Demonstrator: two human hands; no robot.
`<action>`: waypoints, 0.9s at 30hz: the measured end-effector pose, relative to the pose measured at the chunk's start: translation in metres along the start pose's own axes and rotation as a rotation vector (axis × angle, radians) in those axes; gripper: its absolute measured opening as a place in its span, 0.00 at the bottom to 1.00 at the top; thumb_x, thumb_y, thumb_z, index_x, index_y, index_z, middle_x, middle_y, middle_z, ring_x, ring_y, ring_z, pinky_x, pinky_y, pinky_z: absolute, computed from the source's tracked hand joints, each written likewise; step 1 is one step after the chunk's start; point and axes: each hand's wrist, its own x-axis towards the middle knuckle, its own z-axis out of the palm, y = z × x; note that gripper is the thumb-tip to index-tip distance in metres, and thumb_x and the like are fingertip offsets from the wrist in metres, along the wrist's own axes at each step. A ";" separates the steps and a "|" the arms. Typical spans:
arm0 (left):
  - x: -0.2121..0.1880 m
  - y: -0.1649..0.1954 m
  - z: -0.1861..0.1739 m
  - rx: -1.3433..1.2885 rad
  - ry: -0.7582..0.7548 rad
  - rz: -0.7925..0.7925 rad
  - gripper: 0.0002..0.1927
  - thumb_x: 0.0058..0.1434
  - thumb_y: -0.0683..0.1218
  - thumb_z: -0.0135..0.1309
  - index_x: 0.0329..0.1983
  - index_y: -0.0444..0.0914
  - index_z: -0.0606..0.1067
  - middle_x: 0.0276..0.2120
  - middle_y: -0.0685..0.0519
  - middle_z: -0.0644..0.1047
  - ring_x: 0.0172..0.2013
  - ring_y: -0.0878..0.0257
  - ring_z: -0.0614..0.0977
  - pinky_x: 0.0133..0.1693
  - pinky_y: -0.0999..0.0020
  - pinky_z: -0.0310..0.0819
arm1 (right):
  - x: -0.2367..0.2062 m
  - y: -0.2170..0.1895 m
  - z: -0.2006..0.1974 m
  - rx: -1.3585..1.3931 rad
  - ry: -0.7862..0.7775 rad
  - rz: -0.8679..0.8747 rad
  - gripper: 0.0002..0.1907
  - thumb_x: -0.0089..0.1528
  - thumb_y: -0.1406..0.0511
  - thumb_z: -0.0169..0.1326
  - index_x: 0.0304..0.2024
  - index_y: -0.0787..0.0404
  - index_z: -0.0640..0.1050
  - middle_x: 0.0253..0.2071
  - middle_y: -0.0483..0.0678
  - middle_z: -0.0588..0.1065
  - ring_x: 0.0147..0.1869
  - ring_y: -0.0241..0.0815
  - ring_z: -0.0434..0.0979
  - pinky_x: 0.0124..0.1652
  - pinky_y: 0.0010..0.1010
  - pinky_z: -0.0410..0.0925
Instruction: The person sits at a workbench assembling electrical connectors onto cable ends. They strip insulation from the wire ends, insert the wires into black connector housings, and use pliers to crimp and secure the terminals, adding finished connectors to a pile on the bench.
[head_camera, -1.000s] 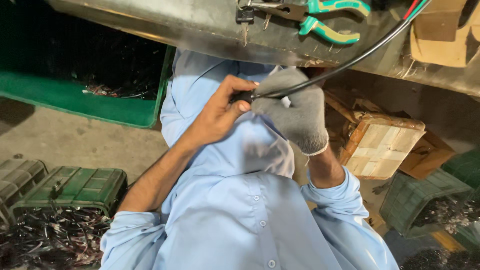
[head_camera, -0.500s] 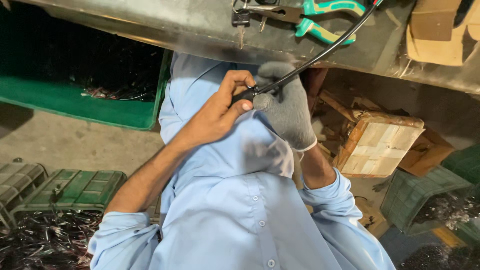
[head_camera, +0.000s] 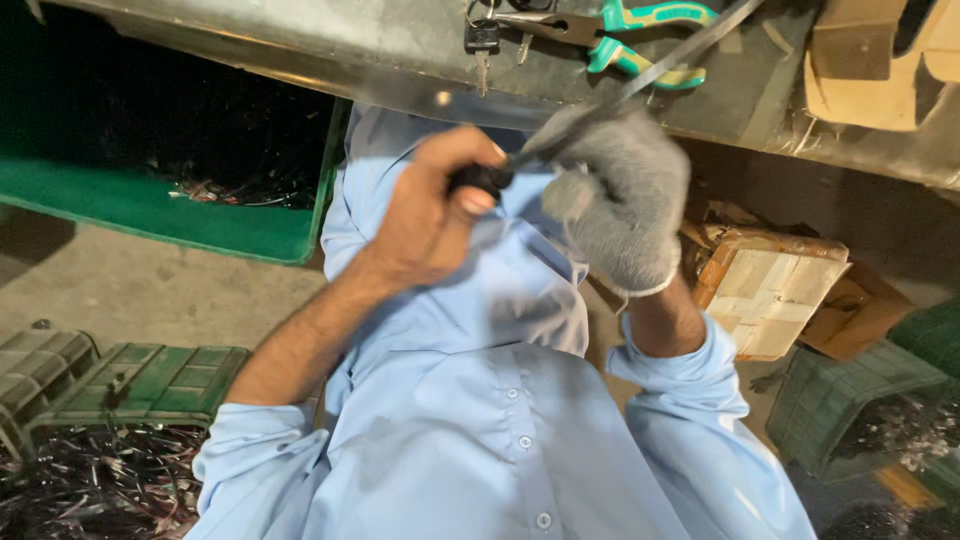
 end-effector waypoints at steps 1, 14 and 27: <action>0.007 0.005 -0.010 -0.027 -0.016 -0.070 0.14 0.79 0.47 0.51 0.61 0.38 0.64 0.41 0.49 0.75 0.38 0.60 0.76 0.44 0.67 0.72 | 0.010 0.006 -0.010 -0.193 0.041 -0.197 0.16 0.52 0.75 0.60 0.43 0.62 0.77 0.43 0.49 0.79 0.46 0.48 0.77 0.45 0.36 0.70; 0.004 0.019 -0.019 0.107 -0.283 -0.246 0.27 0.65 0.47 0.64 0.57 0.32 0.63 0.39 0.46 0.78 0.31 0.55 0.81 0.33 0.64 0.74 | -0.026 0.009 0.023 0.224 0.169 0.205 0.13 0.72 0.59 0.54 0.50 0.61 0.77 0.40 0.45 0.75 0.44 0.36 0.73 0.46 0.29 0.68; -0.017 0.015 -0.009 0.135 -0.189 -0.268 0.21 0.71 0.45 0.58 0.61 0.34 0.65 0.41 0.47 0.82 0.40 0.51 0.87 0.38 0.62 0.79 | -0.050 0.027 0.066 0.739 0.106 0.698 0.09 0.73 0.65 0.49 0.47 0.65 0.76 0.36 0.42 0.74 0.36 0.29 0.69 0.35 0.22 0.64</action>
